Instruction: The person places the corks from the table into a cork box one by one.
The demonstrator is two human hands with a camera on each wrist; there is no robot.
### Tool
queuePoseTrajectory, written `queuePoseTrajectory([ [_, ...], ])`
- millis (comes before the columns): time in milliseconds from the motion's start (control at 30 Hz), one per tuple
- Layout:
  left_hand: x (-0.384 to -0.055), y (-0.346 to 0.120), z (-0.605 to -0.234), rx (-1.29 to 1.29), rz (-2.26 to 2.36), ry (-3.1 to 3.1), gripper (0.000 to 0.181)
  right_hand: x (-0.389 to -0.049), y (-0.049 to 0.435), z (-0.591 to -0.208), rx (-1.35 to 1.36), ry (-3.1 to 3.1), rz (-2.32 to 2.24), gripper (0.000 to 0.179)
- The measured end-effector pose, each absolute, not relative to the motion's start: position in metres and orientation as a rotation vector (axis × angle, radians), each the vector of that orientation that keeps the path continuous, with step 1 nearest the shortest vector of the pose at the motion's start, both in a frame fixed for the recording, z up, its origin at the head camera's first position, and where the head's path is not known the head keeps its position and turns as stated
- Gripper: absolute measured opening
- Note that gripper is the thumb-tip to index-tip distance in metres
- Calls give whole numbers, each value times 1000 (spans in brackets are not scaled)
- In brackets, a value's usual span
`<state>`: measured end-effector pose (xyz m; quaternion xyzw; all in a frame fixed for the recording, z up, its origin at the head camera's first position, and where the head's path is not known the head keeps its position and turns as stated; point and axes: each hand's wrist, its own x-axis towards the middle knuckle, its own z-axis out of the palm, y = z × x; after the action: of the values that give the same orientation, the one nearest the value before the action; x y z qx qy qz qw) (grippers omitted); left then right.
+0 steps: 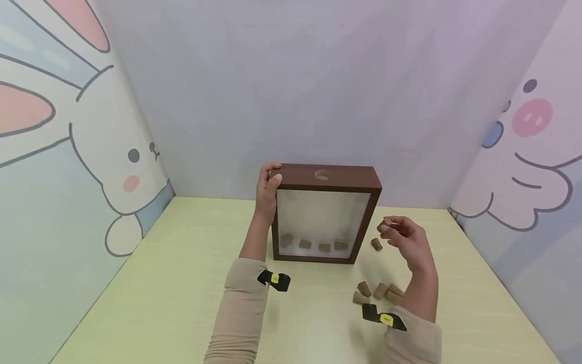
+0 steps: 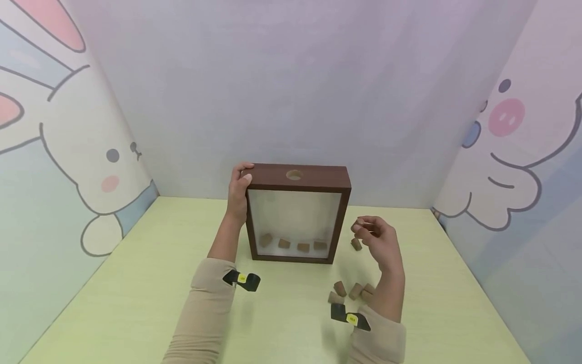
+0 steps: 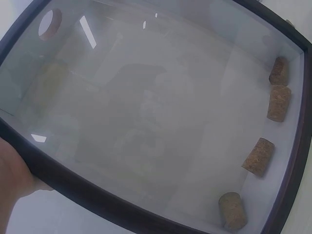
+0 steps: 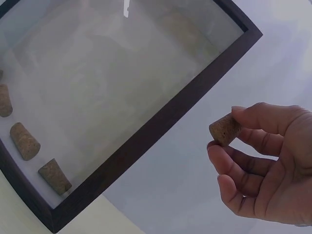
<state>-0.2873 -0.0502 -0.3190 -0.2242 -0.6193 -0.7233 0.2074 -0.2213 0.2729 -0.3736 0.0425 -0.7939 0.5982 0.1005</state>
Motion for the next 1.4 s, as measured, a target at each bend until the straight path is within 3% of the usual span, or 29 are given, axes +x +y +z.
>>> queuePoseTrajectory([
  [433, -278, -49, -313, -627, -2015, -1728, 45, -206, 260, -359, 155, -2048, 1829, 20],
  [1033, -280, -49, -313, -630, -2022, -1726, 46, -209, 242, -323, 243, -1834, 1899, 20],
  [1400, -279, -50, -313, -640, -2014, -1738, 46, -217, 236, -298, 551, -1700, 2001, 14],
])
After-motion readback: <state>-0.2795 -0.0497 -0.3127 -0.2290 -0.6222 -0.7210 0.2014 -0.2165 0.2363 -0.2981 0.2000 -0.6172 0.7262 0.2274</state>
